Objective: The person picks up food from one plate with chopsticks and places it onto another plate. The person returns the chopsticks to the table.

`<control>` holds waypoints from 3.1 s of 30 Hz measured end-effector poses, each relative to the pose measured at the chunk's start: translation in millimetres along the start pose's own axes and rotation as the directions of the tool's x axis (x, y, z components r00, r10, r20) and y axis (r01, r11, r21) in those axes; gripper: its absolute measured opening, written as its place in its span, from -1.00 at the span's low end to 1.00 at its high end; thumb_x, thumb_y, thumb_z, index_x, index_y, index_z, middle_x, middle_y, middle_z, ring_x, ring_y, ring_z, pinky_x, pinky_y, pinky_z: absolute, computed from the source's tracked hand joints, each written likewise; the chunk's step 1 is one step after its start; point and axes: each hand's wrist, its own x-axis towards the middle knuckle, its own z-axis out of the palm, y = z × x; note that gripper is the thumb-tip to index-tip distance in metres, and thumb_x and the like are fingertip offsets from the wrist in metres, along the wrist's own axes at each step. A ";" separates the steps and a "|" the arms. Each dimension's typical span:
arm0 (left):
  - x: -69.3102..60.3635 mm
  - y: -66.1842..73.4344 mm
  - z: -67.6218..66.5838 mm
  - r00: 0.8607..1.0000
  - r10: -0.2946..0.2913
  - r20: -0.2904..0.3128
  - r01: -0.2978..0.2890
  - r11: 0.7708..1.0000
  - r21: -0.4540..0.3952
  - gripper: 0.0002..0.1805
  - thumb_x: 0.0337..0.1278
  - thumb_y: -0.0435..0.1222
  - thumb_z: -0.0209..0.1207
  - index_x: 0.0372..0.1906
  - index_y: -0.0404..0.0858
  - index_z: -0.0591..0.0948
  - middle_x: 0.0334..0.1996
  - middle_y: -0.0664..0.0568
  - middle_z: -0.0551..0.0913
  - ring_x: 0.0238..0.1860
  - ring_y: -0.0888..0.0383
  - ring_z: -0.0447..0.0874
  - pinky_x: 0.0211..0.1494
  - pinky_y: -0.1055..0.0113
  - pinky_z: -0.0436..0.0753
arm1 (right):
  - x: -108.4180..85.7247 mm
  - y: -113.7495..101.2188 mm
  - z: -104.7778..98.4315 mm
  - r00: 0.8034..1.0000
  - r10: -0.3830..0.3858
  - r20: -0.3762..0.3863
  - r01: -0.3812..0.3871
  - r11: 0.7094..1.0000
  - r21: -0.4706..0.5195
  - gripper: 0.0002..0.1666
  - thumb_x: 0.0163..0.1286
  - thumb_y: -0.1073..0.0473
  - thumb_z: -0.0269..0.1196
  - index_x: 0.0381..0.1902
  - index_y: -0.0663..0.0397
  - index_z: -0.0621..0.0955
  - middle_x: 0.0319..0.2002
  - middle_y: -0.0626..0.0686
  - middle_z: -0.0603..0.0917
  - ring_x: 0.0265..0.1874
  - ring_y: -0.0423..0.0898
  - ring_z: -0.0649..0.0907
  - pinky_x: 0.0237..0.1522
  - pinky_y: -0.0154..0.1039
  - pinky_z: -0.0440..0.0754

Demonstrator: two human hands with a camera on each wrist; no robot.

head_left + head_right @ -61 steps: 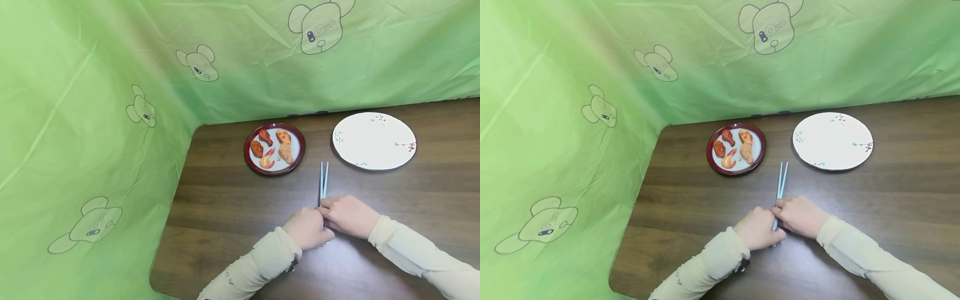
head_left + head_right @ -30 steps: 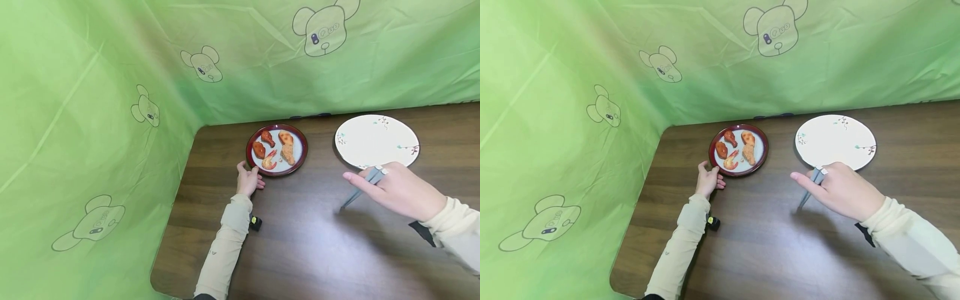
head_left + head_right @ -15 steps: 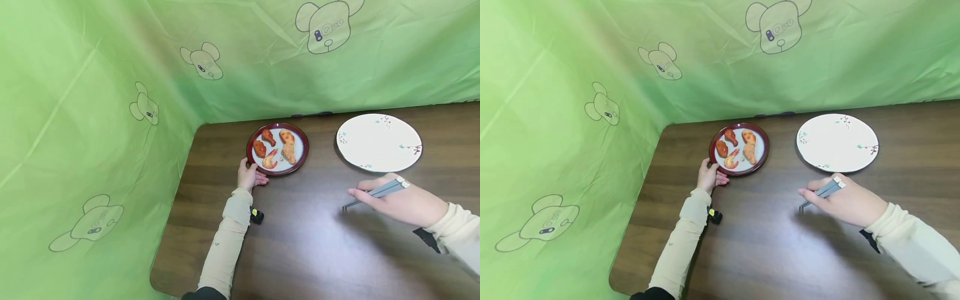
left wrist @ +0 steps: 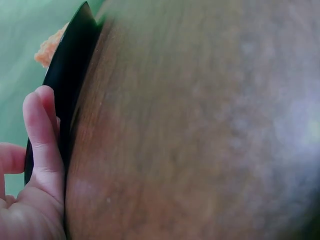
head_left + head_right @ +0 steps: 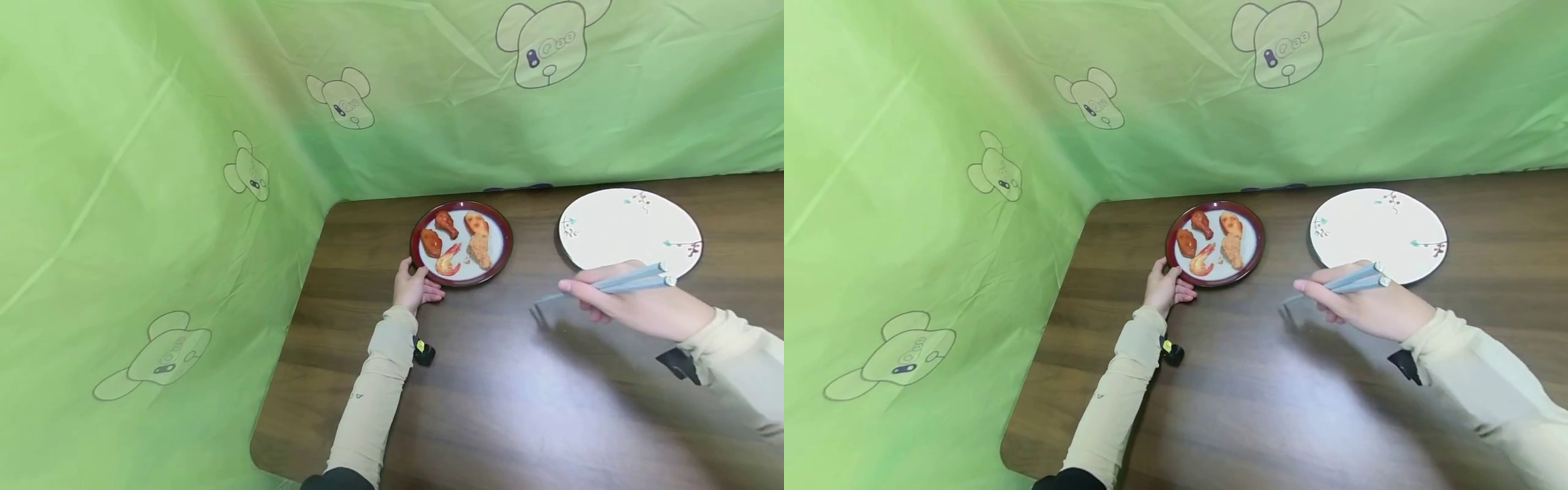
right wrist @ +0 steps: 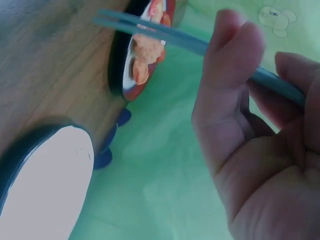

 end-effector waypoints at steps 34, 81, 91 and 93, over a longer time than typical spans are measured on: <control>0.9 -0.3 3.0 0.999 0.010 -0.040 -0.009 1.000 0.026 -0.38 0.32 -0.38 -0.10 0.46 -0.17 0.10 -0.73 -0.10 0.55 -0.80 0.11 0.58 -0.74 0.34 0.62 | 126.8 -11.0 23.8 0.982 0.188 0.020 -0.187 0.947 0.263 -0.43 0.48 -0.06 0.00 -0.10 0.39 0.64 -0.61 -0.02 0.65 -0.67 -0.21 0.65 -0.56 -0.30 0.70; -1.5 1.4 4.5 0.999 0.003 -0.038 -0.001 0.999 0.054 -0.38 0.34 -0.36 -0.09 0.47 -0.17 0.10 -0.69 -0.13 0.58 -0.77 0.10 0.60 -0.68 0.30 0.68 | 104.9 22.5 13.1 0.968 0.248 -0.033 -0.219 0.906 0.363 -0.41 0.49 -0.12 0.00 -0.05 0.34 0.63 -0.63 -0.02 0.63 -0.70 -0.22 0.58 -0.67 -0.28 0.61; -1.2 0.4 1.7 0.999 0.021 -0.046 -0.019 0.999 0.030 -0.40 0.33 -0.39 -0.11 0.45 -0.20 0.11 -0.72 -0.14 0.56 -0.79 0.10 0.59 -0.72 0.31 0.65 | 81.1 50.2 -22.4 0.946 0.292 -0.143 -0.203 0.874 0.441 -0.66 0.47 -0.04 0.06 -0.32 -0.06 0.70 -0.68 -0.14 0.61 -0.72 -0.27 0.56 -0.71 -0.36 0.54; -2.1 1.3 1.0 0.999 0.019 -0.044 -0.018 0.999 0.030 -0.40 0.33 -0.39 -0.12 0.45 -0.20 0.10 -0.73 -0.12 0.55 -0.79 0.10 0.58 -0.73 0.32 0.64 | 73.6 58.9 -33.3 0.937 0.307 -0.166 -0.205 0.870 0.448 -0.69 0.46 -0.03 0.07 -0.39 -0.20 0.70 -0.68 -0.16 0.62 -0.73 -0.27 0.57 -0.72 -0.36 0.54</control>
